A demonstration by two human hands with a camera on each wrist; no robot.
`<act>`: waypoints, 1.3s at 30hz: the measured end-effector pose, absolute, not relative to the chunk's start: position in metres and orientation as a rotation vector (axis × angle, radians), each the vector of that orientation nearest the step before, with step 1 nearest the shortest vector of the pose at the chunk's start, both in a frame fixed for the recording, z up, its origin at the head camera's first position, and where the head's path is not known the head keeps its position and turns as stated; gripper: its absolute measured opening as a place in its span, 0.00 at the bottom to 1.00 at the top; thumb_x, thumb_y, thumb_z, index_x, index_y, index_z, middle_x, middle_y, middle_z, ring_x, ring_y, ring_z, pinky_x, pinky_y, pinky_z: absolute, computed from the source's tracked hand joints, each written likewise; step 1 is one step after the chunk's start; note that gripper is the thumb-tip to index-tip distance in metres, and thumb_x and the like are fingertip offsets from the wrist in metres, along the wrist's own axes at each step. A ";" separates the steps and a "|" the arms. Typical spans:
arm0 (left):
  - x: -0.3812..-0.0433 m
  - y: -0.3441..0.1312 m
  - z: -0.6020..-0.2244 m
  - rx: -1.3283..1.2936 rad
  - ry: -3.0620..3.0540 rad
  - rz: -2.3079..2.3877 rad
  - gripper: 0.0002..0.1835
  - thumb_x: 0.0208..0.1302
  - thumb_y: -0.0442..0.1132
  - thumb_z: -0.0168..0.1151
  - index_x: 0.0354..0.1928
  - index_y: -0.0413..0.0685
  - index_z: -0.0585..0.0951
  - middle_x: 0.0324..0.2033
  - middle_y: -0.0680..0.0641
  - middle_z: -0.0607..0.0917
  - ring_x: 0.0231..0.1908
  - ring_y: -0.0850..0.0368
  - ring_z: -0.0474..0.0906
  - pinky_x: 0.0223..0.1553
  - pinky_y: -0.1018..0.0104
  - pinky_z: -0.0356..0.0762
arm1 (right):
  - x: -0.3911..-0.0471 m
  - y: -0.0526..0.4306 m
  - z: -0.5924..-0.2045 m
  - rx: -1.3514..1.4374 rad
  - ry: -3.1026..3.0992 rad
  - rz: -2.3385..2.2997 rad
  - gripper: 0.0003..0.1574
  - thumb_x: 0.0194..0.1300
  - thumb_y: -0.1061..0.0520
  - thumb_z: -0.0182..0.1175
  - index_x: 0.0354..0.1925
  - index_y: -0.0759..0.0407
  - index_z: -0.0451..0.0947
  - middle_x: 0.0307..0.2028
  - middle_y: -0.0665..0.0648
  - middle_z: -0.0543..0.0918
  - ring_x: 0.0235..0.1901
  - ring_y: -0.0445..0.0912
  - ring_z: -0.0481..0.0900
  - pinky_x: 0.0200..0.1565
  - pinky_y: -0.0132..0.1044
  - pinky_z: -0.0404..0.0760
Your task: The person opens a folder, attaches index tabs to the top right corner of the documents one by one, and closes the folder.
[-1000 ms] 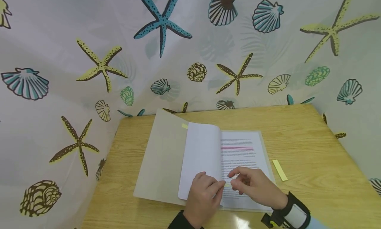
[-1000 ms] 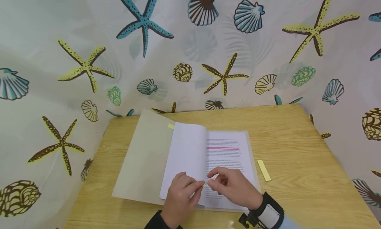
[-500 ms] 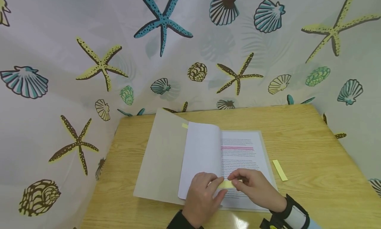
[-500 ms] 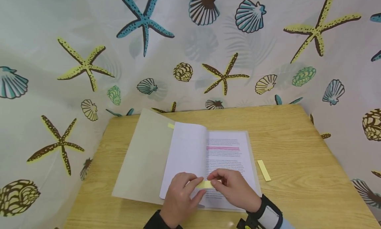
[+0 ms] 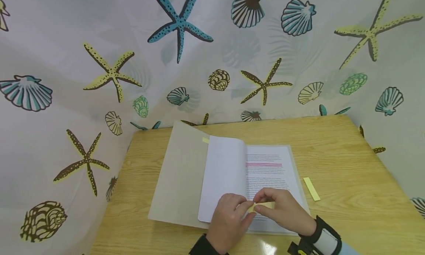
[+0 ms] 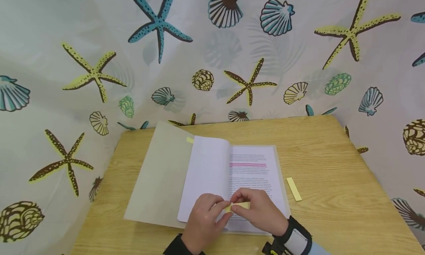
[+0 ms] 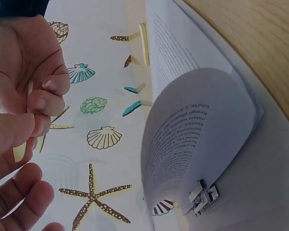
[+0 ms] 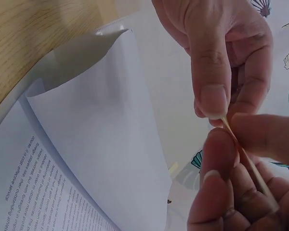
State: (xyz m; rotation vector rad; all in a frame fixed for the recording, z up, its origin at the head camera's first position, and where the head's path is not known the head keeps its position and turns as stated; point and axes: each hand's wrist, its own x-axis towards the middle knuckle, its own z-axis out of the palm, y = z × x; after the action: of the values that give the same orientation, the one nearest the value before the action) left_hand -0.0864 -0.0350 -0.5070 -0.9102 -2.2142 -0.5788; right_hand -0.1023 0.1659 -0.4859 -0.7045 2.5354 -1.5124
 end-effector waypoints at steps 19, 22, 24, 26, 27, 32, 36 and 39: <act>-0.074 -0.026 -0.545 -1.241 -2.862 -0.006 0.35 0.53 0.66 0.64 0.62 0.60 0.75 0.68 0.50 0.66 0.73 0.47 0.46 0.58 0.27 0.53 | -0.222 0.249 -0.519 0.071 2.772 -1.194 0.21 0.64 0.46 0.63 0.46 0.60 0.81 0.54 0.67 0.78 0.55 0.63 0.71 0.49 0.57 0.72; -0.074 -0.029 -0.554 -1.231 -2.951 0.051 0.38 0.53 0.69 0.61 0.64 0.64 0.72 0.71 0.49 0.62 0.73 0.44 0.43 0.57 0.25 0.51 | -0.241 0.254 -0.527 0.089 2.789 -1.148 0.19 0.64 0.49 0.63 0.46 0.61 0.81 0.54 0.69 0.78 0.54 0.63 0.72 0.49 0.56 0.72; -0.074 -0.031 -0.558 -1.217 -2.984 0.061 0.37 0.53 0.71 0.60 0.65 0.67 0.72 0.71 0.48 0.61 0.73 0.43 0.43 0.57 0.24 0.52 | -0.252 0.257 -0.534 0.093 2.800 -1.112 0.18 0.64 0.50 0.63 0.46 0.62 0.81 0.54 0.69 0.78 0.54 0.63 0.72 0.51 0.58 0.71; -0.075 -0.032 -0.560 -1.205 -2.998 0.064 0.36 0.53 0.71 0.58 0.64 0.69 0.72 0.71 0.48 0.60 0.73 0.42 0.44 0.56 0.25 0.53 | -0.261 0.259 -0.538 0.099 2.811 -1.078 0.18 0.64 0.50 0.63 0.46 0.62 0.81 0.54 0.70 0.78 0.54 0.64 0.72 0.51 0.58 0.71; -0.075 -0.032 -0.561 -1.199 -3.005 0.068 0.36 0.54 0.72 0.57 0.65 0.70 0.72 0.71 0.47 0.60 0.72 0.41 0.44 0.56 0.25 0.53 | -0.265 0.260 -0.540 0.116 2.807 -1.073 0.19 0.64 0.50 0.63 0.46 0.62 0.81 0.54 0.70 0.77 0.53 0.64 0.72 0.51 0.58 0.71; -0.076 -0.033 -0.563 -1.178 -3.010 0.077 0.34 0.56 0.71 0.56 0.64 0.74 0.71 0.71 0.47 0.61 0.72 0.40 0.46 0.55 0.25 0.56 | -0.278 0.262 -0.548 0.215 2.768 -1.068 0.22 0.62 0.48 0.64 0.47 0.63 0.81 0.54 0.70 0.77 0.51 0.62 0.72 0.49 0.56 0.71; -0.074 -0.033 -0.564 -1.152 -3.013 0.068 0.30 0.58 0.68 0.56 0.64 0.77 0.71 0.70 0.48 0.63 0.71 0.40 0.49 0.53 0.25 0.58 | -0.284 0.259 -0.555 0.262 2.745 -1.082 0.22 0.61 0.48 0.65 0.47 0.63 0.81 0.53 0.69 0.77 0.48 0.61 0.73 0.47 0.53 0.71; -0.073 -0.035 -0.565 -1.121 -3.029 0.059 0.29 0.59 0.66 0.57 0.64 0.77 0.71 0.70 0.48 0.63 0.70 0.39 0.51 0.52 0.24 0.60 | -0.289 0.255 -0.559 0.262 2.742 -1.079 0.23 0.61 0.48 0.66 0.47 0.63 0.81 0.54 0.70 0.77 0.50 0.62 0.73 0.48 0.54 0.71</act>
State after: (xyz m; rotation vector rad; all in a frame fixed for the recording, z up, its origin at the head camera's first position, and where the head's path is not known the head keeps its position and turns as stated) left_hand -0.0734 -0.0349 -0.5647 -1.1207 -3.0292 0.0593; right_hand -0.2886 0.2545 -0.5593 0.2615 2.7416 -1.0787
